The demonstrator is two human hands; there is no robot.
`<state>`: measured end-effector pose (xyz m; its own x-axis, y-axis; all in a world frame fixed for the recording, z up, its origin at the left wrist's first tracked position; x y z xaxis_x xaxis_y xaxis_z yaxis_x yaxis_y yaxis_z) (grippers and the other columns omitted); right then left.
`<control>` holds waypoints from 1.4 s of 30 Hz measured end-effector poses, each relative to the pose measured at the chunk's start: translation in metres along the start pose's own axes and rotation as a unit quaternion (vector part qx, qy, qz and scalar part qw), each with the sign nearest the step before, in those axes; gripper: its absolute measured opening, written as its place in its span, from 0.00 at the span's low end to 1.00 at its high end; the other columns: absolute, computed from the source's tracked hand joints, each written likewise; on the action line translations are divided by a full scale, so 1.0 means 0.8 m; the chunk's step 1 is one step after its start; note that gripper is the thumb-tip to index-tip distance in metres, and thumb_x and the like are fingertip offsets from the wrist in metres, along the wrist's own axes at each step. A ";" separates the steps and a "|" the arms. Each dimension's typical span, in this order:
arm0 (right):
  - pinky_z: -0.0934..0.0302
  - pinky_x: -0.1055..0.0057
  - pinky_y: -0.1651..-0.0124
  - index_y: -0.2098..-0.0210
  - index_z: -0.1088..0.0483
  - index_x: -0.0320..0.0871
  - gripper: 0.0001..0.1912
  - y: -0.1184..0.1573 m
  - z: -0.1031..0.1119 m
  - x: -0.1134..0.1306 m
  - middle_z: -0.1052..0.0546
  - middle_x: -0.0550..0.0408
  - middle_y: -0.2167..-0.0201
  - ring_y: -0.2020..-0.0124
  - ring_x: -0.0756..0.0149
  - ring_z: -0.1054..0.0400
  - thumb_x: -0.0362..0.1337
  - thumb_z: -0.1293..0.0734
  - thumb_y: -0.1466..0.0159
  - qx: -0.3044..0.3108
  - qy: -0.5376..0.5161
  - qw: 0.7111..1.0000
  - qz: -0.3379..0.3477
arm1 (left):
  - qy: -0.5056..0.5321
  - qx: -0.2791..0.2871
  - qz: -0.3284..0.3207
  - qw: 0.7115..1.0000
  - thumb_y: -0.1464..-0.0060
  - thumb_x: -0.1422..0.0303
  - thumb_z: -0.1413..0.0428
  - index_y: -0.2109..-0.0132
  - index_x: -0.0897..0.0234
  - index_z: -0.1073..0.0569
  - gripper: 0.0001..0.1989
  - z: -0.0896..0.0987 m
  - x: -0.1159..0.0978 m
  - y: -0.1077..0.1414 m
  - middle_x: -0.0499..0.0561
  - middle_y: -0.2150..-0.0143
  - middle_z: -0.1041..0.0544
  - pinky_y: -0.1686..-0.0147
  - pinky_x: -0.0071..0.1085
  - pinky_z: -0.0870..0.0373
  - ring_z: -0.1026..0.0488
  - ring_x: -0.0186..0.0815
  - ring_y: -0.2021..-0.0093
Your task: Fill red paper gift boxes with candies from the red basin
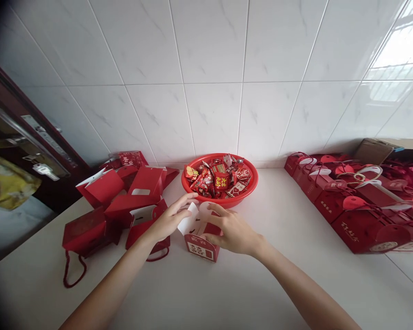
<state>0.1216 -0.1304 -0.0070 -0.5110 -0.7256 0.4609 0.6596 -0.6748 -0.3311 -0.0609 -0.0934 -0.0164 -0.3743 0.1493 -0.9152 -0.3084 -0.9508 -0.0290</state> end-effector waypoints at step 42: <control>0.31 0.64 0.62 0.75 0.32 0.45 0.09 -0.075 0.085 -0.193 0.24 0.54 0.73 0.65 0.58 0.26 0.41 0.33 0.41 -0.280 -0.113 0.891 -0.340 | 0.021 -0.081 -0.055 0.995 0.43 0.65 0.40 0.50 0.65 0.22 0.15 0.007 -0.037 -0.085 0.58 0.50 0.18 0.44 0.39 0.27 0.22 0.43 0.48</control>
<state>0.1980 0.0313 -0.0024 -0.5208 -0.1206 0.8451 -0.1708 -0.9552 -0.2416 -0.0335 -0.0318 0.0146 -0.3077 0.2459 -0.9192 -0.1988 -0.9613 -0.1906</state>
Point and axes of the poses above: each hand's wrist, its own y-axis away from the middle knuckle, its own z-axis out of the back of the hand, x = y × z, the point moved 5 cm from there along -y, towards the middle knuckle
